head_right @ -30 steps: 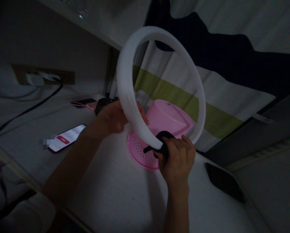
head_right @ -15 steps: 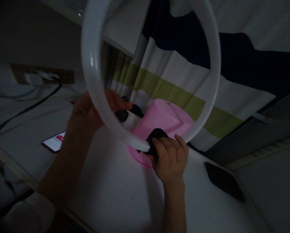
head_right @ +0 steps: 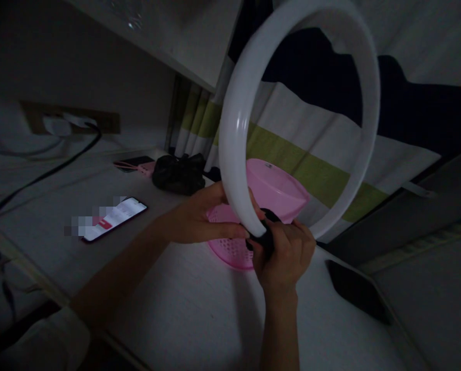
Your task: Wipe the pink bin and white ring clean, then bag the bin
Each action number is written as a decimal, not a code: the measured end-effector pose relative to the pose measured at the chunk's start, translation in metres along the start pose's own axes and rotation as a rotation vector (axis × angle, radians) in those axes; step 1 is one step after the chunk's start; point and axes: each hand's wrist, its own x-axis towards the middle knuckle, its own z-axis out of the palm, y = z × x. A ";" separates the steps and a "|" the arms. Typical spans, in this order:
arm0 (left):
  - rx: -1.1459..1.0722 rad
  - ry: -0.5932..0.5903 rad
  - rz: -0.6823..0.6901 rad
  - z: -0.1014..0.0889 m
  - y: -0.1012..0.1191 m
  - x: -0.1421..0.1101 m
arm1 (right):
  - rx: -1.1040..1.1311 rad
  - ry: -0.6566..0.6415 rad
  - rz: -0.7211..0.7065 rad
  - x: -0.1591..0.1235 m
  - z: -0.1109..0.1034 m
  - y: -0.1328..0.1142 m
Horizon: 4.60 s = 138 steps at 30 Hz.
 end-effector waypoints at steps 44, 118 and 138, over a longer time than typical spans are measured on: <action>-0.260 0.261 0.049 -0.008 0.006 -0.002 | 0.038 -0.082 -0.090 -0.005 0.001 0.005; -0.331 0.209 0.231 -0.001 0.008 -0.001 | 0.040 -0.096 -0.101 -0.002 -0.018 0.007; -0.178 -0.198 -0.122 0.012 0.016 0.005 | -0.045 -0.009 -0.119 -0.005 -0.022 0.009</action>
